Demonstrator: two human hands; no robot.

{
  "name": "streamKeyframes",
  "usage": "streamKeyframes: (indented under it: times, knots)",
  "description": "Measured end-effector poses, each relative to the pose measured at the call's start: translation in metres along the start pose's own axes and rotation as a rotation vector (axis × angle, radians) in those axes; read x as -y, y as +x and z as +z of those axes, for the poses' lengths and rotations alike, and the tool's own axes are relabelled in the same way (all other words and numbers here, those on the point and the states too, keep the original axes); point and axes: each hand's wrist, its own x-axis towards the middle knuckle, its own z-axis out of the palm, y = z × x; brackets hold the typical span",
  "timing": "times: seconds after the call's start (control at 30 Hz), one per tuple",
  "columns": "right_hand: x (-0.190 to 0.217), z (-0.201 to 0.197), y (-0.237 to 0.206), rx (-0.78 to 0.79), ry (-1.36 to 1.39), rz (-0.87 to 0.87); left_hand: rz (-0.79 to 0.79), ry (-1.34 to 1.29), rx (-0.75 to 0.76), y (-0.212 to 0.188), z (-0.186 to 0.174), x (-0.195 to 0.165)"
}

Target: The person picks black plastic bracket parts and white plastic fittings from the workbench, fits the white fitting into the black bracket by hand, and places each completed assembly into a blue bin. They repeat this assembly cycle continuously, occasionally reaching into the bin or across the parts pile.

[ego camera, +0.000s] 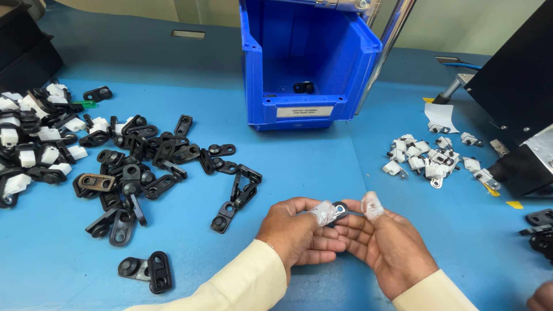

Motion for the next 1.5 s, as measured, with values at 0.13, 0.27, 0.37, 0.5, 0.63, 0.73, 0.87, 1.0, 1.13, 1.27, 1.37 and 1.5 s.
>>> streamKeyframes:
  times: [0.13,0.27,0.37,0.5,0.63,0.73,0.87,1.0,1.13,1.27,1.37,1.5]
  knots:
    - [-0.006,-0.002,0.005,0.05,-0.023,0.034,0.06,0.144,-0.031,-0.005,0.002,-0.001]
    - [-0.016,-0.009,0.02,0.118,0.001,-0.052,0.194,0.387,-0.002,-0.015,0.0,-0.002]
    - [-0.019,-0.013,0.032,0.12,0.002,0.0,0.241,0.484,-0.046,-0.02,-0.001,-0.002]
    - [-0.023,-0.015,0.044,0.134,-0.012,0.038,0.36,0.591,-0.141,-0.018,-0.004,-0.001]
    - [-0.012,-0.011,0.045,0.204,-0.121,0.024,0.51,0.732,-0.232,-0.018,-0.015,0.006]
    - [0.03,0.009,0.046,0.383,-0.27,-0.194,0.577,0.665,-0.288,-0.023,-0.026,0.012]
    - [0.102,0.048,0.059,0.441,0.165,-0.492,0.458,0.572,-0.369,-0.032,-0.042,0.014]
    - [0.084,0.052,0.057,0.269,-0.096,-0.572,0.469,0.654,-0.607,-0.037,-0.064,0.004]
    - [0.012,0.025,0.049,0.058,-0.223,-0.315,0.53,0.75,-0.76,-0.034,-0.085,-0.012]
    - [-0.022,-0.006,0.056,0.058,-0.339,-0.341,0.438,1.072,-0.712,-0.031,-0.088,-0.023]
    - [-0.009,-0.034,0.076,-0.11,-0.391,-0.556,0.395,1.243,-0.665,-0.03,-0.085,-0.026]
    - [0.032,-0.067,0.119,-0.593,-1.141,-0.806,0.426,1.126,-0.674,-0.028,-0.08,-0.024]
